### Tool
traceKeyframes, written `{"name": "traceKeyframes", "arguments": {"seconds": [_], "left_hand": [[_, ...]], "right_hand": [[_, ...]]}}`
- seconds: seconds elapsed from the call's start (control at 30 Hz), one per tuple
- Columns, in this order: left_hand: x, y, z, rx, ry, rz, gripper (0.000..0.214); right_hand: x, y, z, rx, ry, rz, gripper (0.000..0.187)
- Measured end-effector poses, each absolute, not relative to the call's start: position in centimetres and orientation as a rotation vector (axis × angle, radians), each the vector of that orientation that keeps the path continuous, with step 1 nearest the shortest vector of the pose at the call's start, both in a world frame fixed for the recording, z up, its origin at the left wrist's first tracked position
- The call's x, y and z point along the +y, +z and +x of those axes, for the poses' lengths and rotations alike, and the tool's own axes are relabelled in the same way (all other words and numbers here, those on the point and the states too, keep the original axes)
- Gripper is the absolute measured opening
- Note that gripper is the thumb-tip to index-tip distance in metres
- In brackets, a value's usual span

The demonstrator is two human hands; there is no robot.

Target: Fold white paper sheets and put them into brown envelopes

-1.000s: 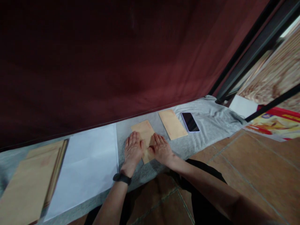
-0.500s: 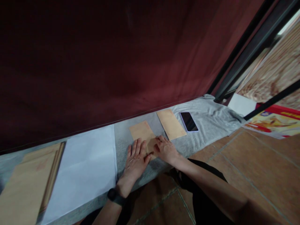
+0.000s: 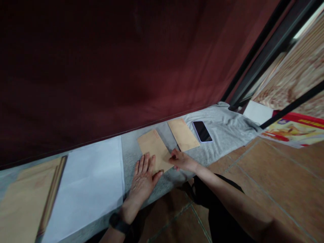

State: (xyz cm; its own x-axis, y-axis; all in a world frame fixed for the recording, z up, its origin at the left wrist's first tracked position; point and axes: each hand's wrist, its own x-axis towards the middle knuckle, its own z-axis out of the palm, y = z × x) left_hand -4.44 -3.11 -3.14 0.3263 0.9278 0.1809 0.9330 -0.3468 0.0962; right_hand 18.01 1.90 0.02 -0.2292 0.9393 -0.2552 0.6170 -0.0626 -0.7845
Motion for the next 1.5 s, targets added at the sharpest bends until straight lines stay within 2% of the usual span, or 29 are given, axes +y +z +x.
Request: {"name": "traceKeyframes", "arguments": {"seconds": [0.13, 0.27, 0.47, 0.73, 1.13, 1.5], "left_hand": [[-2.7, -3.1, -4.4, -1.779, -0.383, -2.531, 0.073], [-2.0, -3.3, -4.5, -1.795, -0.456, -2.505, 0.069], [-1.5, -4.1, -4.7, -1.744, -0.447, -2.473, 0.067], [-1.7, -4.3, -4.9, -1.669, -0.390, -2.486, 0.068], [-1.7, -4.5, -4.8, -1.671, -0.350, -2.479, 0.065], [-1.8, -4.6, -4.9, -1.671, -0.327, -2.492, 0.065]], "right_hand": [[2.3, -0.1, 17.8, -1.650, 1.426, -1.585, 0.009], [4.2, 0.5, 19.4, -1.322, 1.440, -1.545, 0.014], [7.3, 1.5, 25.0, -1.192, 1.176, -1.658, 0.014], [7.1, 1.3, 29.4, -1.232, 0.885, -1.927, 0.012], [6.1, 1.5, 28.4, -1.499, 0.656, -2.202, 0.014], [5.6, 1.2, 27.5, -1.706, 0.241, -2.388, 0.020]]}}
